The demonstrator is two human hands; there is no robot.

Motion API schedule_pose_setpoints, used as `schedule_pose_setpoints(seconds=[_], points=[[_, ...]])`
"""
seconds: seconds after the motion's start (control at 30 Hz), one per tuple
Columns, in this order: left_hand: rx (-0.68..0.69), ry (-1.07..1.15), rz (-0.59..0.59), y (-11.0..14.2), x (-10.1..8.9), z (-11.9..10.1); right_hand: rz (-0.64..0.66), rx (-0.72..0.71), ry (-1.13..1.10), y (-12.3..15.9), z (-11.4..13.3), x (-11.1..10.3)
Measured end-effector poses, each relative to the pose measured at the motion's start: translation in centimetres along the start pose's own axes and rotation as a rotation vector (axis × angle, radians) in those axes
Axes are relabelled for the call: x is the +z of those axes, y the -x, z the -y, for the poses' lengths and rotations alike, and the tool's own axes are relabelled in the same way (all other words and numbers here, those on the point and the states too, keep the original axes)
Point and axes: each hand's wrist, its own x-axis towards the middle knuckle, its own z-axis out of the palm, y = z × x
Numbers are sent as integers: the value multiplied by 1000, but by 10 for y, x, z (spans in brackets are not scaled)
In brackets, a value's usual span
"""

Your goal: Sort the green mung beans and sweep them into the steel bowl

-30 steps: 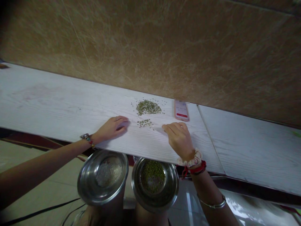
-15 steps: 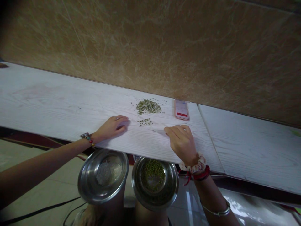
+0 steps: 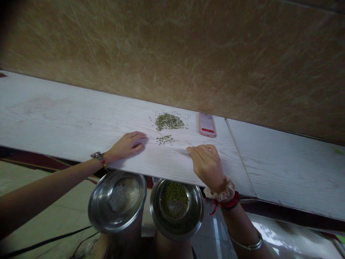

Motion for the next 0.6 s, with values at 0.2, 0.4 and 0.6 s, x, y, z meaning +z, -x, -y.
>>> schedule_pose_setpoints(seconds=[0.2, 0.4, 0.6], points=[[11, -2, -7, 0, 0, 0, 26, -11, -36, 1, 0, 1], [9, 8, -12, 0, 1, 1, 3, 29, -21, 2, -3, 0], [6, -2, -1, 0, 1, 2, 33, -13, -38, 0, 1, 4]])
